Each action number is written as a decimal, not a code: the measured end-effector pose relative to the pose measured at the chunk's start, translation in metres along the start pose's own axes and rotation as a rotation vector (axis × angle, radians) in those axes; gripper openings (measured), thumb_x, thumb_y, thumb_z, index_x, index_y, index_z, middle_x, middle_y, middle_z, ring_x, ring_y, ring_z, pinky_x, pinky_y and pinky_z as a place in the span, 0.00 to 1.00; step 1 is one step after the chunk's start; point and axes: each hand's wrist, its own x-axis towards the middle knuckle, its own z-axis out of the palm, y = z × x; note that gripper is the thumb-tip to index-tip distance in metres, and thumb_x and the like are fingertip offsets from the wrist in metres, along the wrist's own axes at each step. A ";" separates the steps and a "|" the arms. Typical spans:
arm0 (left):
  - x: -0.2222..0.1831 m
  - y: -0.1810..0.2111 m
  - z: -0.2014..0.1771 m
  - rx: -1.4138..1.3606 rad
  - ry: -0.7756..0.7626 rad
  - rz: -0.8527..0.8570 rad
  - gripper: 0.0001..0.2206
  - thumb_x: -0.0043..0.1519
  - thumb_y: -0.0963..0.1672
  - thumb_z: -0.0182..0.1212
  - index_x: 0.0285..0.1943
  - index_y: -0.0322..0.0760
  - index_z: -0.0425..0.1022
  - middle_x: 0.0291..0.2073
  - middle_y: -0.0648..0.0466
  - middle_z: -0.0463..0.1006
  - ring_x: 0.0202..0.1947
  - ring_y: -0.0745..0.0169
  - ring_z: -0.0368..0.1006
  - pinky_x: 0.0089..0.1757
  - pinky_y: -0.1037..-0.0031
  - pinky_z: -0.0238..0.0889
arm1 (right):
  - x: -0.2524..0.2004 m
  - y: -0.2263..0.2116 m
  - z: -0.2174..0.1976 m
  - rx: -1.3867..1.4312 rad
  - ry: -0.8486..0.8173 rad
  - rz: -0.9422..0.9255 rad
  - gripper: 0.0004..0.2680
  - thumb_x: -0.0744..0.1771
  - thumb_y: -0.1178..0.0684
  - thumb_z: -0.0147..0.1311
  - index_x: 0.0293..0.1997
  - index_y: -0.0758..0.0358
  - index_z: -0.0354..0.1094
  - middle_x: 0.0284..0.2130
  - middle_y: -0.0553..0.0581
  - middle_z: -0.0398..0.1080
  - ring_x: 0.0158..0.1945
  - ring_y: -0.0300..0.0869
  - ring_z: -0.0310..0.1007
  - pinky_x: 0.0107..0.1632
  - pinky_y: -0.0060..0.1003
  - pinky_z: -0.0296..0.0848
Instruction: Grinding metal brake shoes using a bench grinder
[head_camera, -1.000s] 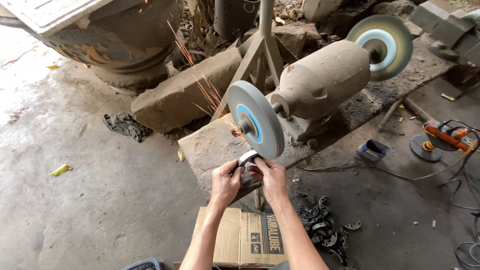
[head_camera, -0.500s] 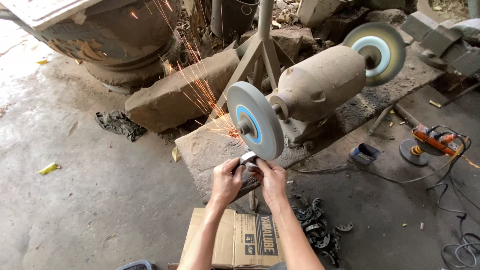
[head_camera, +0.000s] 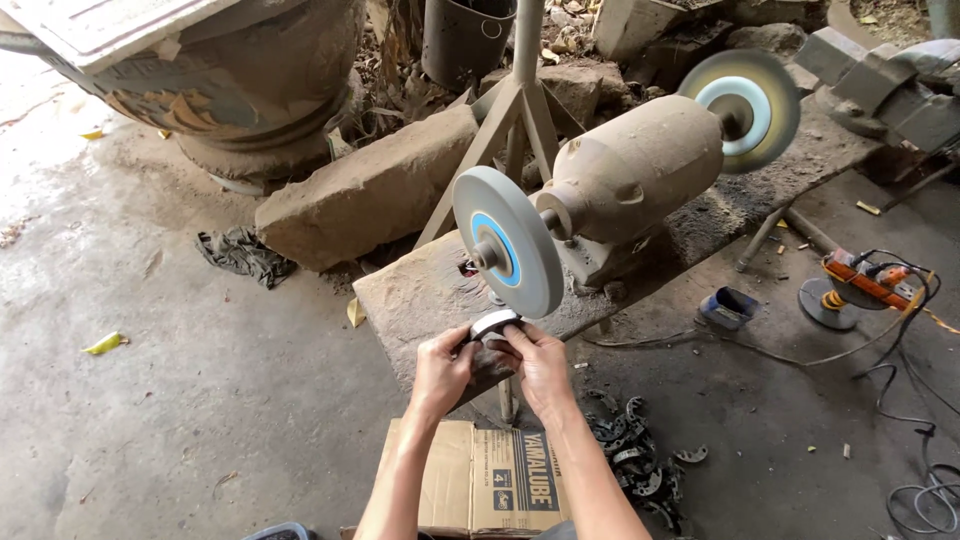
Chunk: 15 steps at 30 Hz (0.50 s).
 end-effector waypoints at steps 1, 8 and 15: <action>-0.001 0.008 0.003 0.001 -0.001 0.001 0.11 0.54 0.37 0.69 0.46 0.33 0.85 0.27 0.44 0.84 0.32 0.51 0.82 0.34 0.66 0.72 | -0.003 -0.005 0.002 0.002 0.000 -0.001 0.07 0.65 0.58 0.64 0.46 0.65 0.77 0.38 0.65 0.80 0.35 0.54 0.83 0.34 0.38 0.84; 0.004 0.020 0.000 -0.017 0.030 -0.068 0.07 0.56 0.38 0.67 0.41 0.38 0.86 0.23 0.48 0.84 0.28 0.64 0.80 0.31 0.71 0.72 | 0.011 0.001 0.008 0.006 0.009 -0.023 0.06 0.66 0.56 0.63 0.45 0.65 0.77 0.37 0.65 0.81 0.33 0.51 0.83 0.34 0.35 0.83; 0.009 0.016 0.006 -0.047 0.026 -0.072 0.08 0.58 0.37 0.65 0.44 0.33 0.85 0.26 0.45 0.84 0.28 0.60 0.80 0.34 0.69 0.73 | 0.011 -0.003 0.005 0.000 0.031 -0.026 0.06 0.66 0.55 0.63 0.43 0.64 0.78 0.36 0.65 0.81 0.32 0.50 0.83 0.34 0.33 0.82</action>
